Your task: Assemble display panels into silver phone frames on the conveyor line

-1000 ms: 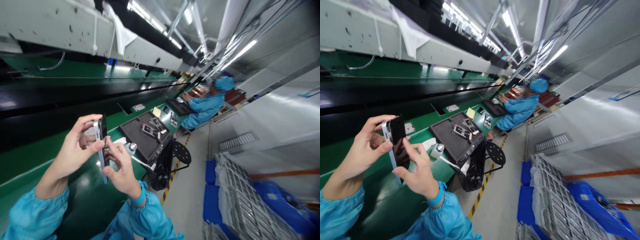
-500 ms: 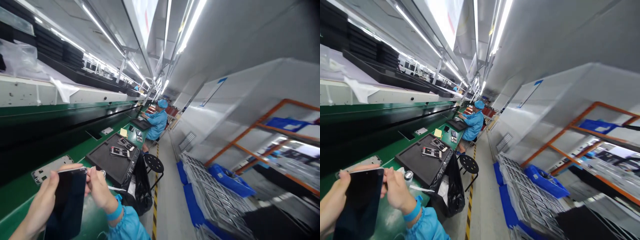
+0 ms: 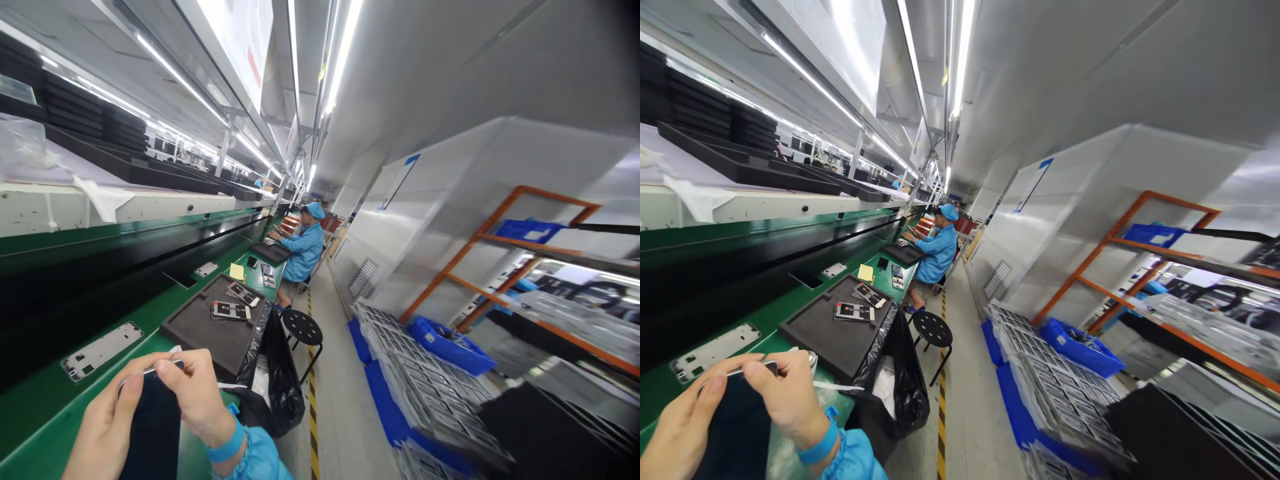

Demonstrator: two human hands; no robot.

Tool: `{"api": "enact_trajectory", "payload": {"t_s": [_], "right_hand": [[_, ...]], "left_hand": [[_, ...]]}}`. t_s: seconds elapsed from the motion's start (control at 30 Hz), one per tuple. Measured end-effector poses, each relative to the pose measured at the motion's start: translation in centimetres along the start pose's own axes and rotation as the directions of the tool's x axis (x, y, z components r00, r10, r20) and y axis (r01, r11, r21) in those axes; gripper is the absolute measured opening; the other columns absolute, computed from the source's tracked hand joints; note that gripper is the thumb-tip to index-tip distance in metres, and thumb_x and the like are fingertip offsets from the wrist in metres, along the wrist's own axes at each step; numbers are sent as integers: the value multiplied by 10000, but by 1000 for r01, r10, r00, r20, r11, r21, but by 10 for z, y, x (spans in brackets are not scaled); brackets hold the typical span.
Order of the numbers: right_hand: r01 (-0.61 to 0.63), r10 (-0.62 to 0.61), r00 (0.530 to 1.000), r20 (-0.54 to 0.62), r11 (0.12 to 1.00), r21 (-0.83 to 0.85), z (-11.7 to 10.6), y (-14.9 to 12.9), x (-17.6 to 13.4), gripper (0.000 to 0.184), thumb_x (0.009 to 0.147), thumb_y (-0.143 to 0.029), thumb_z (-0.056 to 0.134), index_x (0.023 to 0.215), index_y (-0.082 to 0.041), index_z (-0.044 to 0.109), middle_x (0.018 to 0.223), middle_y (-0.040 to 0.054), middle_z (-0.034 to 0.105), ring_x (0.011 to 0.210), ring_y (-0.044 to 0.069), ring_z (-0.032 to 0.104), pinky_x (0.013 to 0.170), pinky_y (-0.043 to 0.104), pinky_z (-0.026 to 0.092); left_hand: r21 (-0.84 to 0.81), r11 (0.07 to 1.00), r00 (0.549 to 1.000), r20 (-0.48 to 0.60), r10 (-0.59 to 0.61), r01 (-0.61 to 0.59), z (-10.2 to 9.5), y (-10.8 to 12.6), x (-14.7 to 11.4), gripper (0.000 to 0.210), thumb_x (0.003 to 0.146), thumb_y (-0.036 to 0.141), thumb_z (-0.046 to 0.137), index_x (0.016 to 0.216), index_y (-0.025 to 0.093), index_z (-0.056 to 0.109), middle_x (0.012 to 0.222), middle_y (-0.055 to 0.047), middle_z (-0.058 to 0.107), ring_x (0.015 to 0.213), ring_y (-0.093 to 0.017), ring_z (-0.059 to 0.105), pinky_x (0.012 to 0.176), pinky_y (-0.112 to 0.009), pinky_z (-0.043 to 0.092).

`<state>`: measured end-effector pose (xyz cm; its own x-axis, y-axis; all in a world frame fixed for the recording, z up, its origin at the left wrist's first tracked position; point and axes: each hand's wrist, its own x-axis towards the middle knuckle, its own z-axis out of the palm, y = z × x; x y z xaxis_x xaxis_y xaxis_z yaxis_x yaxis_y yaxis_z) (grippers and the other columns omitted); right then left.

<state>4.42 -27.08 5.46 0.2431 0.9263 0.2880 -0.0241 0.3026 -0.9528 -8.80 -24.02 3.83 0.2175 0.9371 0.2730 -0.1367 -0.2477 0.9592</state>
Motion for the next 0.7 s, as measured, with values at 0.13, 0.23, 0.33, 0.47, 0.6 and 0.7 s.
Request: {"api": "enact_trajectory", "payload": {"t_s": [0.13,0.23,0.33,0.47,0.6,0.7], "right_hand": [[-99,103,988,112,994,-37,-4,-4,12,833,672,-1044,555,554,-227,448,468,-64,365,452,77,305,425,232,244],[-115,136,976,171,985,-128,-13,-7,8,834,770,-1040,441,569,-230,454,465,-50,394,433,96,362,428,239,320],[9,25,978,205,987,-163,-17,-6,-14,777,916,-927,426,744,-199,638,625,-3,533,590,147,505,594,277,491],[154,-3,902,431,937,-315,-24,7,-59,653,1044,-758,372,989,-265,797,769,53,674,758,237,632,774,368,589],[296,-71,846,528,886,-356,-32,21,-85,517,1048,-677,400,969,-413,837,745,64,731,781,337,698,776,494,631],[362,-147,811,566,886,-290,-33,30,-89,452,1021,-683,433,951,-445,811,732,54,737,699,349,700,643,503,620]], "left_hand": [[-104,989,995,-2,-101,100,1,11,4,478,836,723,694,945,286,853,993,-89,827,1031,-365,781,910,-418,664],[-260,941,976,43,-215,219,4,30,-3,505,841,690,737,978,215,840,984,-120,835,944,-368,799,776,-413,687],[-380,904,980,37,-195,194,1,45,-9,516,845,676,762,974,180,821,988,-147,837,898,-363,812,783,-423,689],[-529,839,979,-65,-191,129,-15,55,-11,529,871,703,735,1012,195,775,969,-137,841,776,-338,823,700,-429,693],[-594,798,977,-90,-191,101,-26,59,-13,510,924,678,692,1042,183,730,983,-140,839,748,-331,824,629,-392,676],[-641,760,980,-62,-189,106,-26,60,-15,466,953,649,670,1052,195,707,1020,-138,839,746,-320,825,593,-364,661]]}}
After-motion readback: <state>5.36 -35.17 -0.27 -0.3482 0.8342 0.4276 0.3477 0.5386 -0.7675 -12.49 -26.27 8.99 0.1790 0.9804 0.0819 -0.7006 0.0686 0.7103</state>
